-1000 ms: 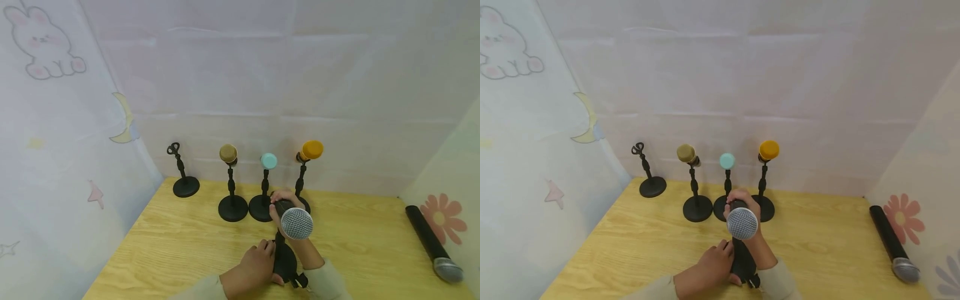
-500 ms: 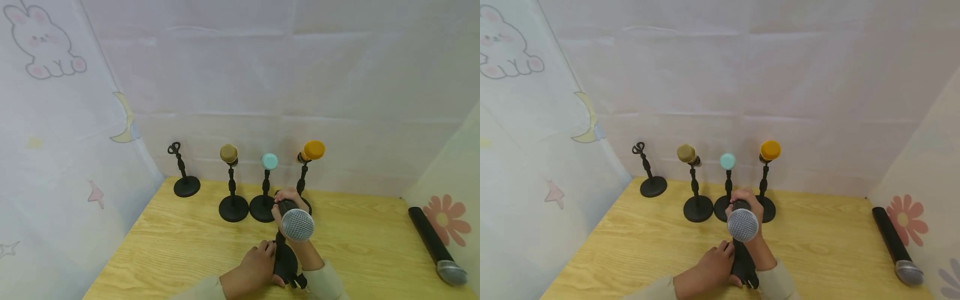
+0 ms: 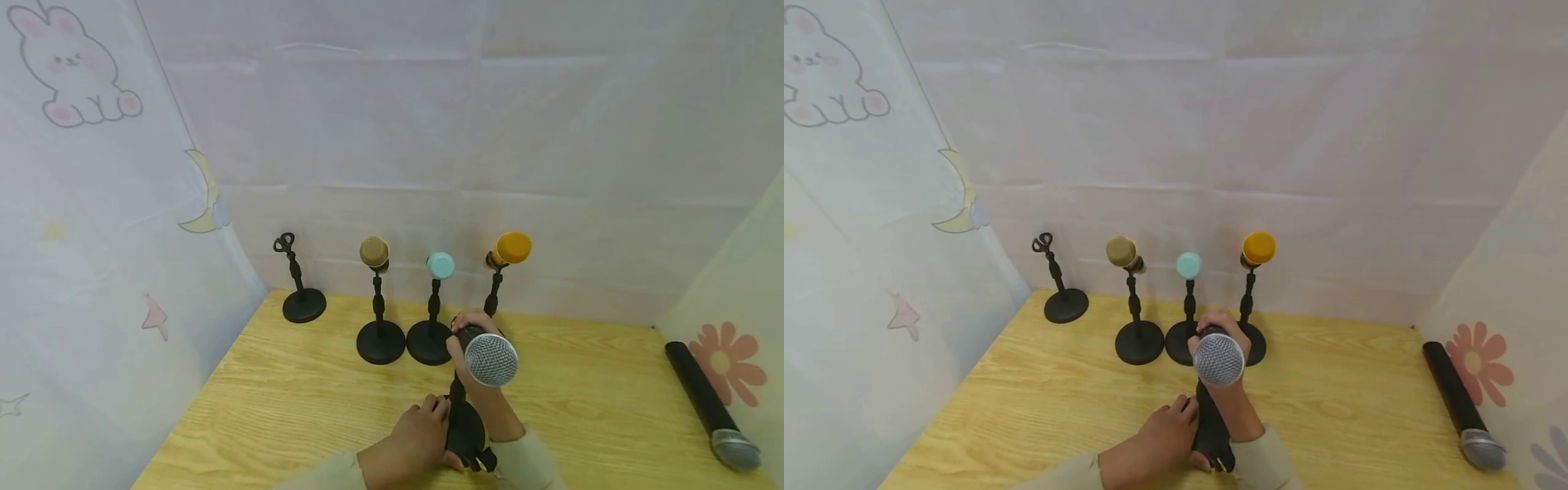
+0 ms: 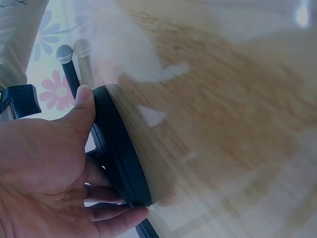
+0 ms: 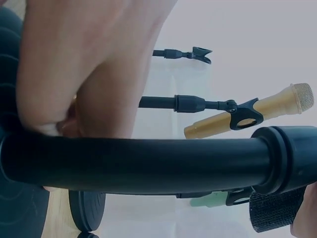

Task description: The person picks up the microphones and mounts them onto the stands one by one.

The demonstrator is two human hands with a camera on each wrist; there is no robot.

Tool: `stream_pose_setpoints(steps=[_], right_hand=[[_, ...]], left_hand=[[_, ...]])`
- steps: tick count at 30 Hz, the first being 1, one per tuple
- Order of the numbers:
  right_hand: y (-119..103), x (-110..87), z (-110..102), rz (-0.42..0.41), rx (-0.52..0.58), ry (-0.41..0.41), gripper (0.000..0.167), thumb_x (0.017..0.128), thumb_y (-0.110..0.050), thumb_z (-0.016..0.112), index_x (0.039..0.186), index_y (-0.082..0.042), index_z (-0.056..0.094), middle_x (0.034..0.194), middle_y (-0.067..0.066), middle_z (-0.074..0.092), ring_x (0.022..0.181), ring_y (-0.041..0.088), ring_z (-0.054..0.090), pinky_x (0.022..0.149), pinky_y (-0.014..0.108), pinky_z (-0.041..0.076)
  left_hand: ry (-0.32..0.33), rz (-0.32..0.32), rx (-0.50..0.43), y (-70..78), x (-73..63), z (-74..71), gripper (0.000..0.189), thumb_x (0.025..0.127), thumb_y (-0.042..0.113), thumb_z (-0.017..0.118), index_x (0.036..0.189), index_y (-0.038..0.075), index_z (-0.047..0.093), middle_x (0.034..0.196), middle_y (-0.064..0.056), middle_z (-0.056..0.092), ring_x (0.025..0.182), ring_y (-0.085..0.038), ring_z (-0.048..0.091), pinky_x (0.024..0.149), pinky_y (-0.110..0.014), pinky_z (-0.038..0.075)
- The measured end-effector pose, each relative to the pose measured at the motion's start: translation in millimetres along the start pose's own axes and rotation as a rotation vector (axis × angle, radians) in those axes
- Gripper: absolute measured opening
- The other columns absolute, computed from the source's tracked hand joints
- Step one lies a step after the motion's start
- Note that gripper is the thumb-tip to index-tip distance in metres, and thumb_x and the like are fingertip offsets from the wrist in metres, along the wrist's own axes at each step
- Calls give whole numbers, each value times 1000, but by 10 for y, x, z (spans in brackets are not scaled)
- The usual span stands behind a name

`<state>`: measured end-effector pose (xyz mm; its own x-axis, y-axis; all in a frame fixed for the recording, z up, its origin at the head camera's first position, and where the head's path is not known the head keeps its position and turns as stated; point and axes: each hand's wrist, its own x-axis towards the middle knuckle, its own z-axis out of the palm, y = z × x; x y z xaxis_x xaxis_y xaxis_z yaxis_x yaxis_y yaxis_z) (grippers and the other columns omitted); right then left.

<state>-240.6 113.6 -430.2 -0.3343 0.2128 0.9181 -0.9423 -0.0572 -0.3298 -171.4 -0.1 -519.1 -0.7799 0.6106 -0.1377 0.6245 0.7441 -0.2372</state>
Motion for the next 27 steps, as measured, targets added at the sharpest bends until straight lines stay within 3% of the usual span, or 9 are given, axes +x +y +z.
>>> stream_pose_setpoints(steps=[14,25,27], right_hand=[[53,-159,-73,94,-50,-8,14,74,20,59,84,14,52,79,18,56,77,19,59,78,23,52],[-45,-23,-55,104,2,-110,19,82,18,70,84,14,52,80,17,56,73,15,55,70,19,49],[-54,-13,-57,109,7,-120,20,78,23,68,85,14,51,80,17,55,73,15,54,70,18,49]], left_hand=[[-11,8,-21,11,-42,-19,85,82,84,44,138,23,64,148,10,48,127,-10,45,84,-19,53],[13,4,-23,11,-9,-5,84,82,84,45,135,23,67,146,9,49,127,-10,46,84,-20,54],[11,1,-21,11,-6,-9,84,82,84,45,135,24,67,146,9,49,127,-10,46,84,-20,53]])
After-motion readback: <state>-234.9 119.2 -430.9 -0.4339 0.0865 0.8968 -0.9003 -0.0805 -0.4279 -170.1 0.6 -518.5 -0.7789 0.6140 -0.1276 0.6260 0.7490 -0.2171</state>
